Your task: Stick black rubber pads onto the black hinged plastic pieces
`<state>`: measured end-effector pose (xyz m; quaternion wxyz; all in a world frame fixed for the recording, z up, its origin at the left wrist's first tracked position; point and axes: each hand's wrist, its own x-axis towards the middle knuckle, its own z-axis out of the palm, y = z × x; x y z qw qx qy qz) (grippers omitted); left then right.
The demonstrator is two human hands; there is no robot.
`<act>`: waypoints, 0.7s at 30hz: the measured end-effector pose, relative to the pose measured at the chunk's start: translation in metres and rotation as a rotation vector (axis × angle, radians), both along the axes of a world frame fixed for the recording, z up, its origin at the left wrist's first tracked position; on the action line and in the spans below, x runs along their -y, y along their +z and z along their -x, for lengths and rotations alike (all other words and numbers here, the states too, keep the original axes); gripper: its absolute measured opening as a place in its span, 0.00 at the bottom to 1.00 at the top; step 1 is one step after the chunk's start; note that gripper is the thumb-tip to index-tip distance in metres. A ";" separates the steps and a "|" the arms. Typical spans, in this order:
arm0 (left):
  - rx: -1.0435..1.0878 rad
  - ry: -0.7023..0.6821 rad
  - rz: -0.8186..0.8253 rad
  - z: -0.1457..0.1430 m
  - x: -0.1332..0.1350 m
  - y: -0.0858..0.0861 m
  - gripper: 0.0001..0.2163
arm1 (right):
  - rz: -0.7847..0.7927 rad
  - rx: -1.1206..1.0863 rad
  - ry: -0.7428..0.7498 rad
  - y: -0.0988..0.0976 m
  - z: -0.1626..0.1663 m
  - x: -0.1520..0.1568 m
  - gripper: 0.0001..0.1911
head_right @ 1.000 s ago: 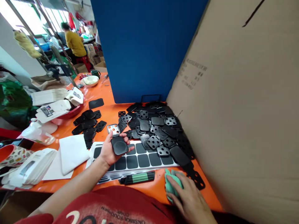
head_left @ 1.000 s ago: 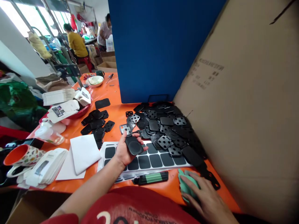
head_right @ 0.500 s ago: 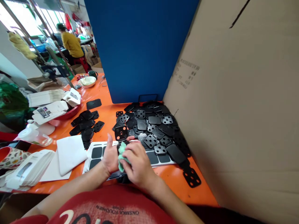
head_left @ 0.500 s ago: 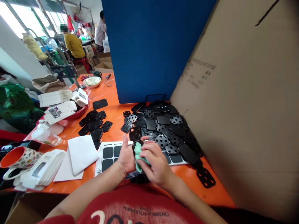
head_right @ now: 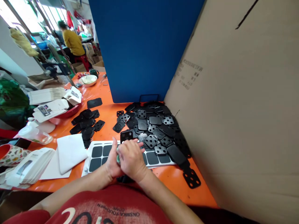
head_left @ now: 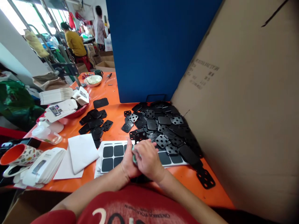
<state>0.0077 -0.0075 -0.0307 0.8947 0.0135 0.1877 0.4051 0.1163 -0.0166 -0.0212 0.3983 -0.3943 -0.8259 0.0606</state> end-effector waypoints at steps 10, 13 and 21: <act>-0.012 0.008 -0.042 0.010 -0.002 0.008 0.41 | 0.094 -0.033 0.087 -0.010 -0.005 0.005 0.10; 0.003 0.036 -0.058 0.012 -0.002 0.007 0.39 | 0.100 -0.049 0.047 -0.008 -0.008 0.002 0.09; 0.009 -0.073 -0.039 0.010 0.003 0.000 0.40 | -0.022 -0.037 -0.030 -0.006 0.001 0.004 0.05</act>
